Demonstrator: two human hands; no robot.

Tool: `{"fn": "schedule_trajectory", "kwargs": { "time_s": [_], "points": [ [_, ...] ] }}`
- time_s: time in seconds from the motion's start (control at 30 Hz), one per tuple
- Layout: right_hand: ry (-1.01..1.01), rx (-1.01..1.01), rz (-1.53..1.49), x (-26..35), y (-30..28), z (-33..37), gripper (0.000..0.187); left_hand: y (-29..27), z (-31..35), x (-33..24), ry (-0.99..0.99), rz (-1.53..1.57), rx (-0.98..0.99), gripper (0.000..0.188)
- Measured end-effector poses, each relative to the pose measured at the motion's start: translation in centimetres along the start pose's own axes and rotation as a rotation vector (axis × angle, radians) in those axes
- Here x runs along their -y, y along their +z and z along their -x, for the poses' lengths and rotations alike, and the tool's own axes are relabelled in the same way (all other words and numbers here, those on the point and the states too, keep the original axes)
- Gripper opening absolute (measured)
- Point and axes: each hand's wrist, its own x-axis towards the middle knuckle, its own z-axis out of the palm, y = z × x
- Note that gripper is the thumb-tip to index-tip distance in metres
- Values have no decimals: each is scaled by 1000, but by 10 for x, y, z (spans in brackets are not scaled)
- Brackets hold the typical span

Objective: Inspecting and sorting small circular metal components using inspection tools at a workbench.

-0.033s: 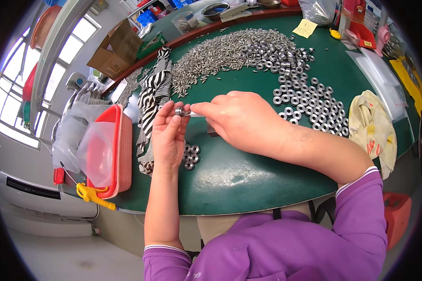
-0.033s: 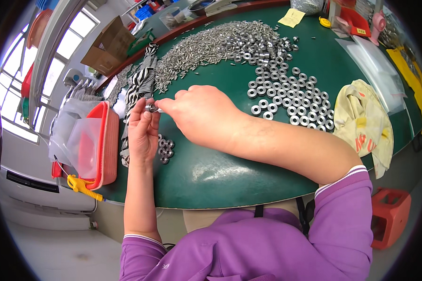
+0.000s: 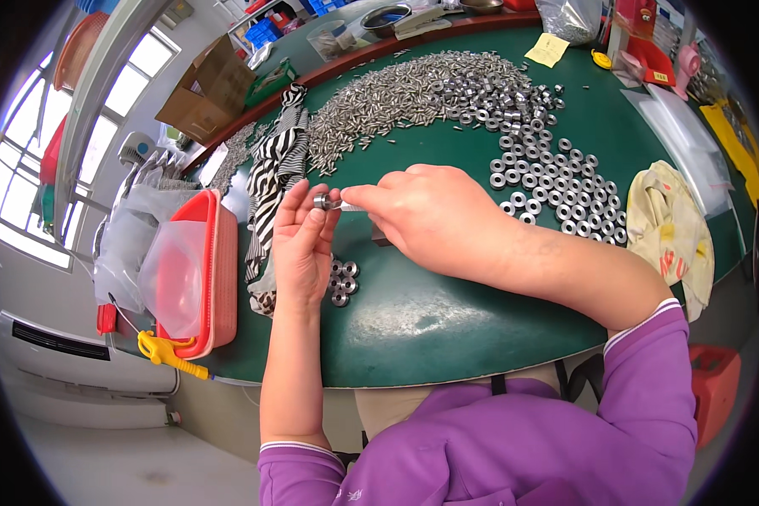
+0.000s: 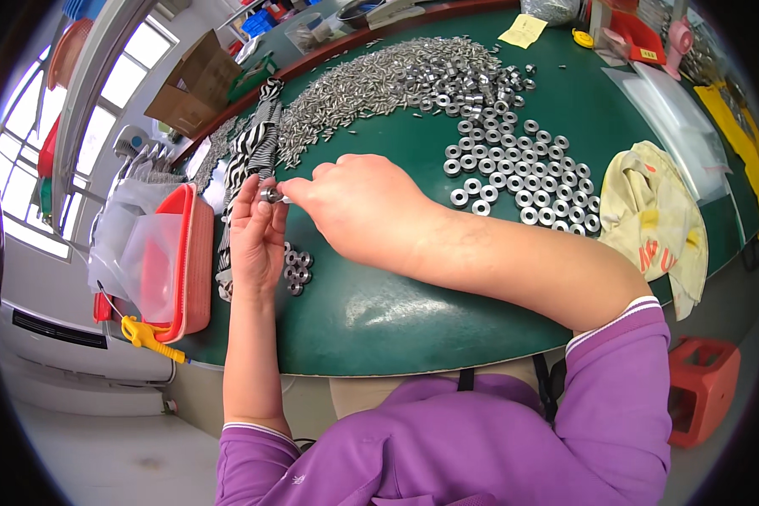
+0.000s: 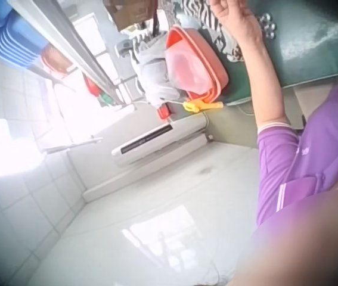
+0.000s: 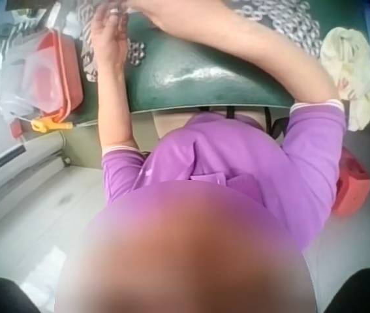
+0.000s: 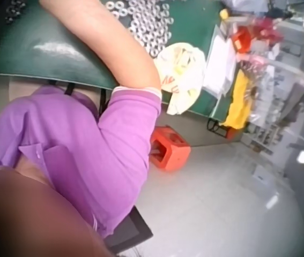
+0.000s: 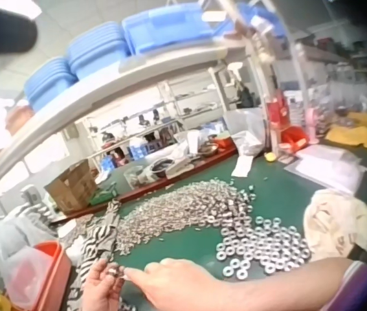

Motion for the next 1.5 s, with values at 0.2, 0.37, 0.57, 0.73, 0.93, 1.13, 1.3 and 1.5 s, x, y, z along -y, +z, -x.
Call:
{"fn": "schedule_trajectory", "kwargs": {
  "time_s": [0.2,0.37,0.57,0.73,0.93,1.13,1.3,1.5],
  "points": [
    [-17,-1,-5,3,-1,1,19,-2,-1,2,-14,-2,-5,55],
    [-27,-18,49,8,-2,4,14,-1,-1,3,-53,11,-12,57],
    [8,49,124,12,-6,6,39,4,0,3,-8,-59,-12,57],
    [6,37,160,12,-6,5,35,2,0,5,4,-53,-15,55],
    [0,18,192,13,-5,4,33,2,-1,4,-14,-64,-29,55],
    [-7,-31,267,14,-2,6,32,4,-2,1,-40,-143,-25,59],
    [-49,-89,301,14,0,6,30,4,-2,-1,-40,-181,-21,62],
    [-84,-98,317,13,3,6,26,2,-3,0,-70,-189,-22,62]
  ]
}}
